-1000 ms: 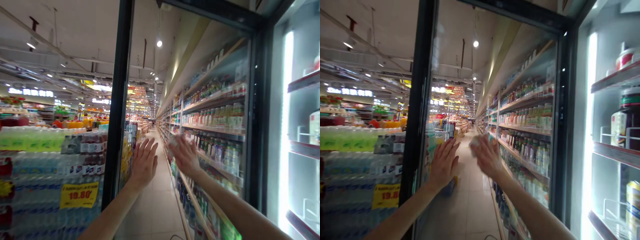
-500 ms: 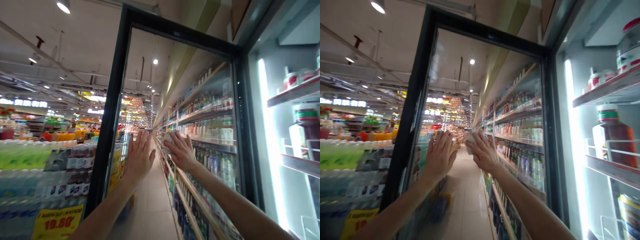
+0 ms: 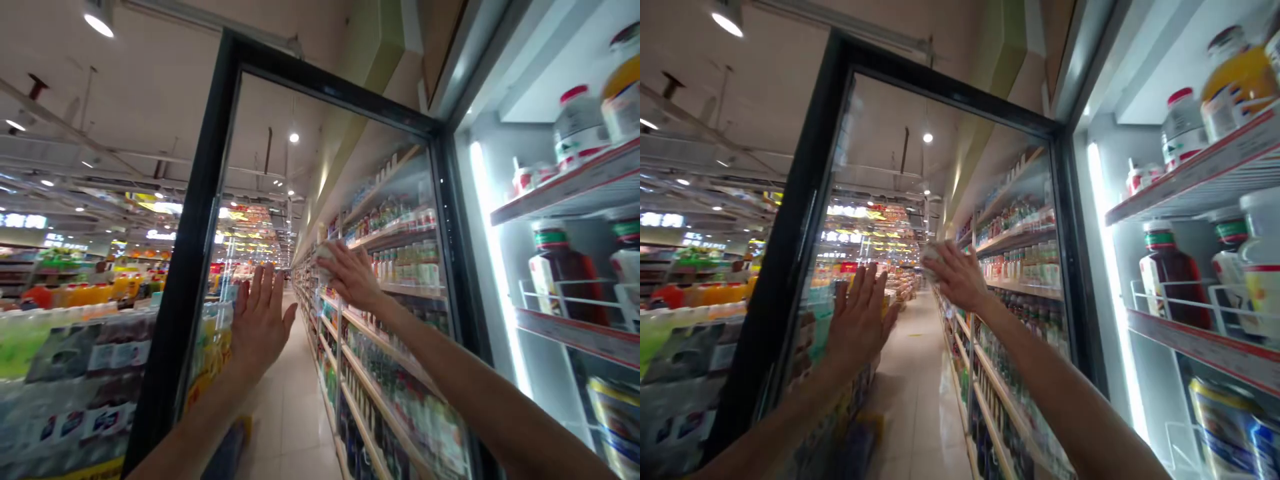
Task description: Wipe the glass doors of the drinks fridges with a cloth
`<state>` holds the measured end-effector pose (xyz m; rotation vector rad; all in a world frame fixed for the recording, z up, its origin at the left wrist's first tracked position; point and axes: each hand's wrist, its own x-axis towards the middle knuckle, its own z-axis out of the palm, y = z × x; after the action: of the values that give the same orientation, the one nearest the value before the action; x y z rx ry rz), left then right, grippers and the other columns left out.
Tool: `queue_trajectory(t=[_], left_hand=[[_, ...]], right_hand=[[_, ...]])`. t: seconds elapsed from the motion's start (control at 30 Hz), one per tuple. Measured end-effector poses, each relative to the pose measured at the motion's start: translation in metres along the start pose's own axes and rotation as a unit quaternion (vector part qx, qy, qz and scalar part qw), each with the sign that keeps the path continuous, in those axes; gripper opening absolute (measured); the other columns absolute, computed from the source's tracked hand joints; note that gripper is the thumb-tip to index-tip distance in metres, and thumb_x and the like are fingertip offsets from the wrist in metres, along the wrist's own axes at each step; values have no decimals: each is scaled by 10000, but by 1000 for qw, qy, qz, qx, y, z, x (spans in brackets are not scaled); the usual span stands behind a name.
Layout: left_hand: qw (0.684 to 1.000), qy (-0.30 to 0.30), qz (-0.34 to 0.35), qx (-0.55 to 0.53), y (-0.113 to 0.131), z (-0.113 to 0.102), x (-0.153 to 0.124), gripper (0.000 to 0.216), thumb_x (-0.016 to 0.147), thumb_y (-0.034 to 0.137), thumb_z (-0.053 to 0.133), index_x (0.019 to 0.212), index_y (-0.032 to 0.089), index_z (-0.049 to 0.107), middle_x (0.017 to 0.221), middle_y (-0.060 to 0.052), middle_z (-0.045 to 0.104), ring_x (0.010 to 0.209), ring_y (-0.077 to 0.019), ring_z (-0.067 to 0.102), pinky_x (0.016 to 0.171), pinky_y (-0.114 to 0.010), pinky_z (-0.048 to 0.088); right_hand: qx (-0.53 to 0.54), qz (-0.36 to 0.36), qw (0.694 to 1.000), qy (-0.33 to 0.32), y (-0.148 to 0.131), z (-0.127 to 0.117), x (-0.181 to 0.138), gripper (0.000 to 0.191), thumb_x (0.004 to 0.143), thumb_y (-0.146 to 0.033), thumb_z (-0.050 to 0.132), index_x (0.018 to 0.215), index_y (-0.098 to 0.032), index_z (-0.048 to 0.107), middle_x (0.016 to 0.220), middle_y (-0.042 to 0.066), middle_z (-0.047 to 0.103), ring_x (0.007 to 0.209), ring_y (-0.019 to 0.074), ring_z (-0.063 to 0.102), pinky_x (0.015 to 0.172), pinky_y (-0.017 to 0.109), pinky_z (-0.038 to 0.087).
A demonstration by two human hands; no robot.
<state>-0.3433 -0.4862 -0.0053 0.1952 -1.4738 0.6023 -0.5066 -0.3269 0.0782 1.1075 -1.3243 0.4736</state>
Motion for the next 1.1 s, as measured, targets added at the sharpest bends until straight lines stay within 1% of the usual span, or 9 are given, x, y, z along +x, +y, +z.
queue_trajectory(t=[0.1,0.17,0.37,0.47,0.53,0.6,0.73,0.9,1.1], left_hand=[[1000,-6,-2,5,1,1,0,585,890,351,395,1403,103,262,1451,-171,305,1380,-276,204,1101,-506,197],[1000,-7,-5,4,2,1,0,581,890,345,393,1401,100,265,1453,-168,302,1379,-278,205,1104,-511,189],[998,24,4,-55,-10,-4,-2,595,887,309,410,1421,145,206,1435,-153,353,1368,-253,250,1090,-487,257],[994,52,-21,-94,-25,-12,-2,613,884,275,417,1433,181,159,1452,-146,325,1368,-247,253,1083,-479,289],[990,58,-52,-121,-32,-20,-5,612,890,273,405,1437,204,139,1470,-135,290,1369,-247,247,1082,-476,301],[985,52,-64,-152,-35,-32,-12,608,895,274,395,1438,219,130,1478,-122,275,1366,-244,253,1085,-466,307],[982,0,-22,-187,-34,-59,-40,618,887,250,401,1440,241,126,1486,-101,257,1362,-242,262,1096,-452,301],[973,-22,-37,-228,-31,-64,-46,581,900,233,374,1433,252,143,1483,-101,264,1369,-225,249,1098,-446,297],[940,27,-87,-328,3,-36,9,521,931,345,269,1415,172,185,1462,-126,311,1369,-190,250,1118,-390,276]], right_hand=[[-13,234,969,76,20,-13,15,525,870,-213,261,1388,-196,347,1441,132,331,1343,294,257,1018,607,226],[-17,280,955,98,21,-15,22,546,875,-196,220,1418,-175,280,1459,149,290,1356,299,224,1019,625,208],[5,-106,994,-17,-34,6,40,492,850,-310,417,1333,-396,384,1470,-42,301,1366,215,232,1097,517,174],[16,90,993,77,-39,6,60,501,863,-243,341,1360,-298,377,1454,49,328,1351,269,253,1056,594,191],[23,127,987,99,-52,9,58,511,861,-226,331,1368,-279,368,1460,63,312,1354,286,240,1048,610,190],[24,-43,998,48,-79,16,34,500,858,-259,364,1356,-307,375,1475,28,289,1372,267,197,1070,588,171],[42,-377,925,-9,-120,26,-6,423,863,-378,378,1274,-329,465,1464,-36,315,1400,189,107,1124,494,110],[27,-8,998,55,-105,18,50,501,874,-230,346,1371,-294,340,1462,27,317,1383,243,177,1079,579,158],[123,-125,984,28,-136,31,23,494,880,-253,358,1367,-173,346,1417,81,385,1366,210,234,1114,446,228]])
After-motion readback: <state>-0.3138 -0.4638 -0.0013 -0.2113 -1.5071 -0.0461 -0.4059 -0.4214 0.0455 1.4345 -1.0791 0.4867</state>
